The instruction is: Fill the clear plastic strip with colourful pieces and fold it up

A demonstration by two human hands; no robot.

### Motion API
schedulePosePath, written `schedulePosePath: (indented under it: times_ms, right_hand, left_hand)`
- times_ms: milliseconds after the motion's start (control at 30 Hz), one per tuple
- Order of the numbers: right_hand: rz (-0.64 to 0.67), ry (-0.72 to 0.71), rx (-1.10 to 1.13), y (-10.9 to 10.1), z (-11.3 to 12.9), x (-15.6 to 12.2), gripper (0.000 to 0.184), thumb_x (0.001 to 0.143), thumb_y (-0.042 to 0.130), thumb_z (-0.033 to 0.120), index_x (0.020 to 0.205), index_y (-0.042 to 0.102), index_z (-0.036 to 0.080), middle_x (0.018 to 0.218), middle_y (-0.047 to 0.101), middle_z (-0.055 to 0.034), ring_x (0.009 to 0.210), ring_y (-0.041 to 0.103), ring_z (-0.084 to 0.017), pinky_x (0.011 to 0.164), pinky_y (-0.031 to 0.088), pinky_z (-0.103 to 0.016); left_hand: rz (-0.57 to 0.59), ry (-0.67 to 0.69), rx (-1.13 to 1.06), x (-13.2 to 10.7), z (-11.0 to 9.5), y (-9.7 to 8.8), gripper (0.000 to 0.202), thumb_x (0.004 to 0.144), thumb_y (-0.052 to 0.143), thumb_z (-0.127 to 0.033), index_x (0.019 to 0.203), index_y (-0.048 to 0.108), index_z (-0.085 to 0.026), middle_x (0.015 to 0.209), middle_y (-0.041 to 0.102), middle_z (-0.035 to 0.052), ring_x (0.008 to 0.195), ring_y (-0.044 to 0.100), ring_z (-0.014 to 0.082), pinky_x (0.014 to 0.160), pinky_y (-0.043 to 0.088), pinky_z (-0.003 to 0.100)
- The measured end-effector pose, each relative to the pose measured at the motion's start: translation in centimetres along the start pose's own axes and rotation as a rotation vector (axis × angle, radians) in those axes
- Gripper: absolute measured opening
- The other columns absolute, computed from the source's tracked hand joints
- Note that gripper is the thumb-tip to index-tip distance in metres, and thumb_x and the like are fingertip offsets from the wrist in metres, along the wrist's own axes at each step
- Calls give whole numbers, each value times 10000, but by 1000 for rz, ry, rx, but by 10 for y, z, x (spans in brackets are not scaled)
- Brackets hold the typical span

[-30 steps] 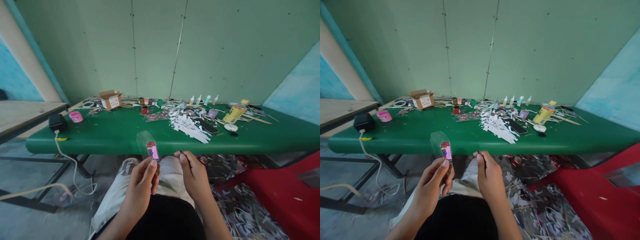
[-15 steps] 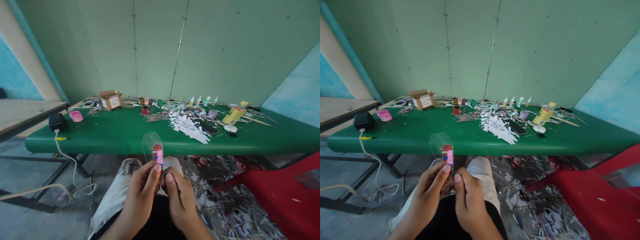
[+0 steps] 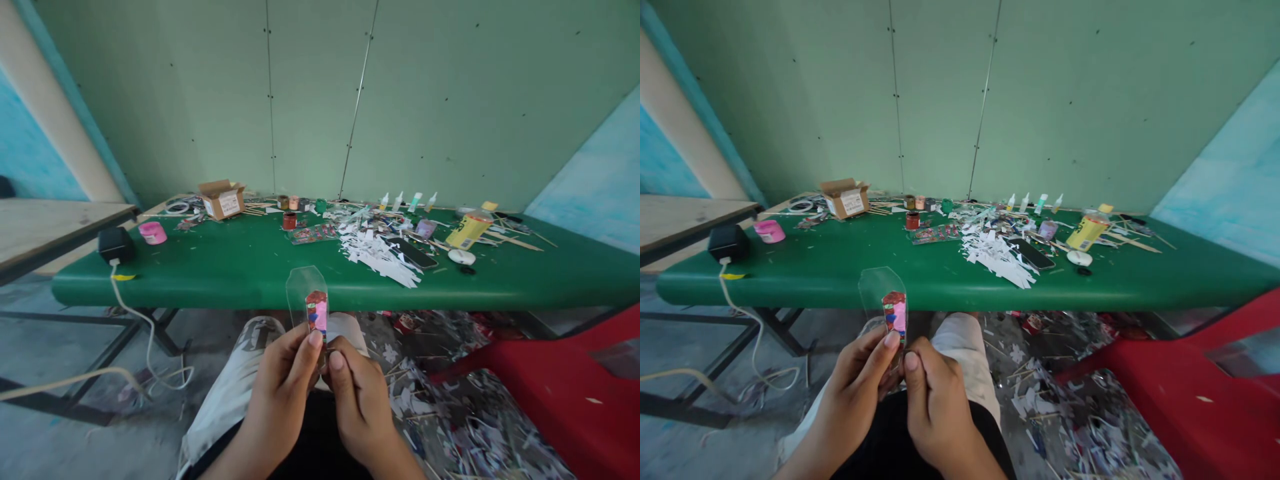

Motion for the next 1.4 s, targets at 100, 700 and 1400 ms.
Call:
schedulePosePath:
  times_ms: [100, 700, 1400]
  right_hand:
    - [11, -12, 5, 0, -1, 0, 275, 984, 325, 230, 717, 391, 235, 543, 406, 68, 446, 447, -92, 458, 356, -183]
    - [33, -16, -54, -2, -3, -1, 247, 979, 332, 234, 749, 423, 232, 565, 494, 48, 468, 489, -105, 466, 355, -204]
    - [298, 121, 449, -9, -9, 4, 376, 980, 351, 398, 650, 408, 226, 549, 393, 38, 510, 484, -117, 497, 435, -231]
  left_hand:
    - [6, -5, -9, 0, 2, 0, 372, 871, 539, -442, 622, 441, -184, 550, 273, -66, 509, 213, 81, 450, 213, 210]
    - [19, 35, 88, 2, -3, -1, 335, 895, 507, -400, 641, 456, -187, 571, 301, -57, 518, 242, 87, 457, 249, 205]
    - [161, -37, 107, 1, -2, -1, 353, 879, 510, -474, 703, 585, -178, 582, 463, -28, 470, 402, 83, 423, 370, 195]
Point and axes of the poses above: each hand's wrist, its own x-axis towards the middle knuckle, its own y-axis out of the palm, z = x × y, the point moved 3 cm from there along x, towards the middle knuckle
